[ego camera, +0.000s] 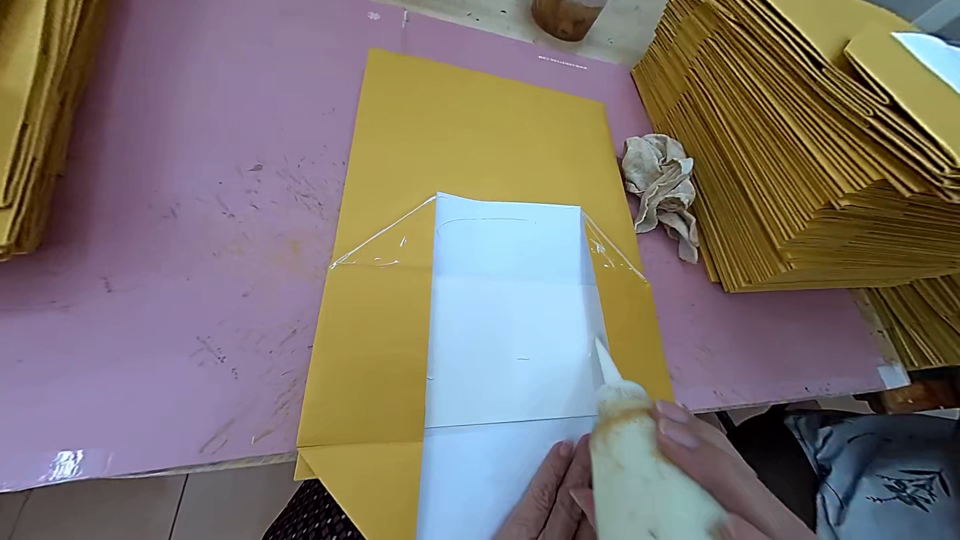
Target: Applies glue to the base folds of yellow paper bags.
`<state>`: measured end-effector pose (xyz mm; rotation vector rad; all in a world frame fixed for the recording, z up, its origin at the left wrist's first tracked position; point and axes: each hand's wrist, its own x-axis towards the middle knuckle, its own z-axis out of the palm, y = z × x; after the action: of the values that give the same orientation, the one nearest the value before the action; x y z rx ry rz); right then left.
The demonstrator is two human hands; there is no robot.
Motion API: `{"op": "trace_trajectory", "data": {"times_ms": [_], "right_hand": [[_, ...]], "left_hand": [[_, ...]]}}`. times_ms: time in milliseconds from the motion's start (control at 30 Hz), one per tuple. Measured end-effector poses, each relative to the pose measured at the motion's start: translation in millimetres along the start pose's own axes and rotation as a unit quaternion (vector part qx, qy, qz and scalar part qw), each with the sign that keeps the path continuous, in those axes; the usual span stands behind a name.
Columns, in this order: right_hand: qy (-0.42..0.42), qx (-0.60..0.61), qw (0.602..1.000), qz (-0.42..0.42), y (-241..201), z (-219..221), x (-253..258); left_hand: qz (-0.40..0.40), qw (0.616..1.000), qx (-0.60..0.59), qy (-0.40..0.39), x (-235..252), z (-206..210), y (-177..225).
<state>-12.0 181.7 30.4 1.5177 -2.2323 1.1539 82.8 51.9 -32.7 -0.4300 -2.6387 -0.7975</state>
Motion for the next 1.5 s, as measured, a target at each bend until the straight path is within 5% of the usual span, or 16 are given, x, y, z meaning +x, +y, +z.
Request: {"op": "trace_trajectory", "data": {"times_ms": [100, 300, 500, 667, 1500], "right_hand": [[0.033, -0.032, 0.998, -0.034, 9.9, 18.3, -1.5], [0.049, 0.113, 0.992, 0.027, 14.3, -11.6, -12.5], [0.315, 0.194, 0.915, 0.16, 49.8, -42.3, -9.3], [0.391, 0.2, 0.862, 0.255, 75.1, -49.0, -6.5], [0.315, 0.123, 0.903, 0.266, 76.3, -57.7, 12.5]], "left_hand": [[0.01, 0.995, -0.063, 0.073, -30.0, 66.6, -5.1], [0.027, 0.998, 0.015, -0.048, 2.9, -30.7, -3.4], [0.051, 0.996, 0.054, -0.044, 2.1, -17.0, -15.0], [0.053, 0.994, 0.08, -0.051, 9.8, -18.0, -24.6], [0.039, 0.993, 0.043, -0.099, 15.4, -30.9, -22.9]]}}
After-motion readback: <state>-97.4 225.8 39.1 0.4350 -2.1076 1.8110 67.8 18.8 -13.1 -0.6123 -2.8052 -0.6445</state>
